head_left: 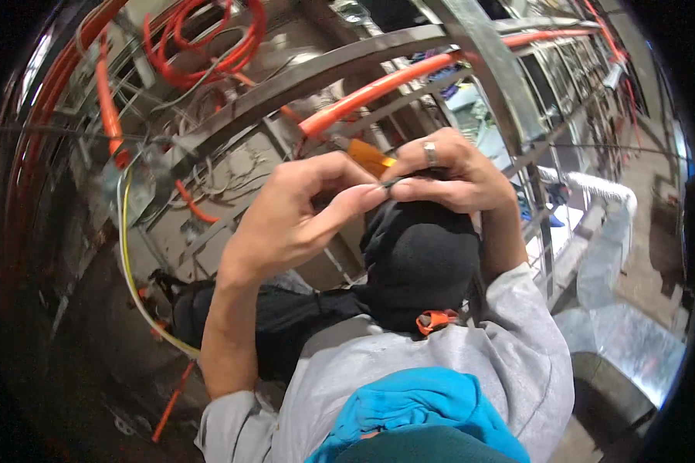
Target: The person works on an overhead electrical junction box, pulling wires through orange conduit and stripping insulation from a cable by hand.
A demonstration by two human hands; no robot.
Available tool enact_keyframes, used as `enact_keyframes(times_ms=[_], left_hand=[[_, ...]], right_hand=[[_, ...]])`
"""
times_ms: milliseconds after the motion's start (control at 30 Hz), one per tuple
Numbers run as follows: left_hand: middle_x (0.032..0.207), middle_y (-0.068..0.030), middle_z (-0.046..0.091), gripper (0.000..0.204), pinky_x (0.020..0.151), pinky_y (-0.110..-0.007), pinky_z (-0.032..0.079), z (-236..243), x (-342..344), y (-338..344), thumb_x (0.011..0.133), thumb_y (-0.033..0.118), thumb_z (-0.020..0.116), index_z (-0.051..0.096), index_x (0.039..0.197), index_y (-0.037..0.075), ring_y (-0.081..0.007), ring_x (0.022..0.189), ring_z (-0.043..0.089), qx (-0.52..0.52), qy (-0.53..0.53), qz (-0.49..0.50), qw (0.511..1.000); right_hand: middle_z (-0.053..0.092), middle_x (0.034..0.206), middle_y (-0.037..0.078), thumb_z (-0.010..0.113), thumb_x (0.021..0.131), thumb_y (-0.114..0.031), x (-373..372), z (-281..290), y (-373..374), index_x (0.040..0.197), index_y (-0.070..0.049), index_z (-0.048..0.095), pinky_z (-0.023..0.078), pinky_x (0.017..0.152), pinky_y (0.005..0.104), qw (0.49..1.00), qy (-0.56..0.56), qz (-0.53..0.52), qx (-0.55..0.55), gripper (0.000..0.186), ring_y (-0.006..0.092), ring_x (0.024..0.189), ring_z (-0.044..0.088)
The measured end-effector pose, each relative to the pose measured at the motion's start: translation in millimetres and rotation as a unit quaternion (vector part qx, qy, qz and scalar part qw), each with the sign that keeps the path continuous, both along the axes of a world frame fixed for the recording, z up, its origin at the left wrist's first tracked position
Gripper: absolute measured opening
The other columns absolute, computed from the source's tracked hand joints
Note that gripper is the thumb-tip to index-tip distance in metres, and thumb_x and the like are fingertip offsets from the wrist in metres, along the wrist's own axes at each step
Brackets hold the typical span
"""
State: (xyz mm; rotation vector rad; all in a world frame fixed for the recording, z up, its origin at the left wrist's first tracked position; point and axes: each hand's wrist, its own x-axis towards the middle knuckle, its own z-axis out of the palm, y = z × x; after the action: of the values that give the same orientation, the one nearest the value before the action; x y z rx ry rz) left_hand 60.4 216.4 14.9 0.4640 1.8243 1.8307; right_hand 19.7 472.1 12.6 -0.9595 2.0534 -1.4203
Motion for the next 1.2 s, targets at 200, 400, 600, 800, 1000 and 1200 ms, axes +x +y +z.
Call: enact_keyframes(times_ms=[200,400,600,800,1000,1200], left_hand=[[0.082,0.0004,0.068,0.020,0.066,-0.021,0.046,-5.1,-0.6,3.9,0.098,0.016,0.071,0.071,0.100,-0.004,-0.0035,0.075,0.057,0.005,-0.023,0.053,0.998],[0.079,0.0043,0.064,0.019,0.059,-0.018,0.036,-1.2,-5.7,-2.4,0.100,0.016,0.069,0.071,0.099,-0.003,-0.0001,0.070,0.050,0.004,-0.060,0.058,0.997],[0.081,0.0024,0.066,0.016,0.062,-0.019,0.039,7.6,-8.6,1.4,0.099,0.013,0.068,0.071,0.096,-0.003,-0.0018,0.072,0.053,-0.038,-0.055,0.077,0.995],[0.070,0.0067,0.054,0.020,0.053,-0.021,0.028,-1.8,-11.2,-2.2,0.100,0.018,0.068,0.067,0.088,0.002,-0.0016,0.060,0.038,-0.079,-0.032,0.082,0.993],[0.069,0.0055,0.054,0.022,0.054,-0.021,0.028,-6.8,-12.8,-15.6,0.099,0.019,0.069,0.066,0.088,0.000,-0.0024,0.060,0.039,-0.059,-0.039,0.079,0.994],[0.063,0.0047,0.052,0.029,0.048,-0.023,0.026,-8.0,-18.6,-5.4,0.099,0.027,0.071,0.064,0.084,0.003,-0.0024,0.053,0.037,-0.054,-0.036,0.061,0.996]], right_hand=[[0.070,0.083,0.005,0.067,0.100,-0.031,9.1,-5.6,7.9,0.105,0.000,0.074,0.050,0.072,0.0289,0.986,-0.157,-0.047,-0.044,0.031,0.0108,0.079,0.065],[0.071,0.100,0.004,0.063,0.103,-0.028,18.7,-55.3,35.1,0.118,-0.002,0.071,0.052,0.086,0.0274,0.953,-0.203,-0.187,-0.124,0.031,0.0102,0.091,0.065],[0.072,0.114,0.020,0.068,0.095,-0.034,43.9,-179.2,93.8,0.121,0.001,0.070,0.051,0.095,0.0387,0.868,-0.106,-0.443,0.196,0.043,0.0296,0.107,0.070],[0.072,0.101,0.028,0.065,0.095,-0.041,85.9,-282.9,114.7,0.117,0.005,0.068,0.055,0.081,0.0455,0.861,-0.111,-0.363,0.338,0.051,0.0373,0.094,0.072],[0.074,0.109,0.021,0.067,0.095,-0.040,87.5,-317.3,93.2,0.129,0.006,0.061,0.055,0.085,0.0387,0.840,-0.230,-0.457,0.182,0.058,0.0305,0.098,0.073],[0.076,0.105,0.015,0.076,0.089,-0.038,85.6,-369.2,98.9,0.128,0.008,0.061,0.056,0.077,0.0356,0.723,-0.353,-0.578,0.138,0.062,0.0223,0.091,0.073]])
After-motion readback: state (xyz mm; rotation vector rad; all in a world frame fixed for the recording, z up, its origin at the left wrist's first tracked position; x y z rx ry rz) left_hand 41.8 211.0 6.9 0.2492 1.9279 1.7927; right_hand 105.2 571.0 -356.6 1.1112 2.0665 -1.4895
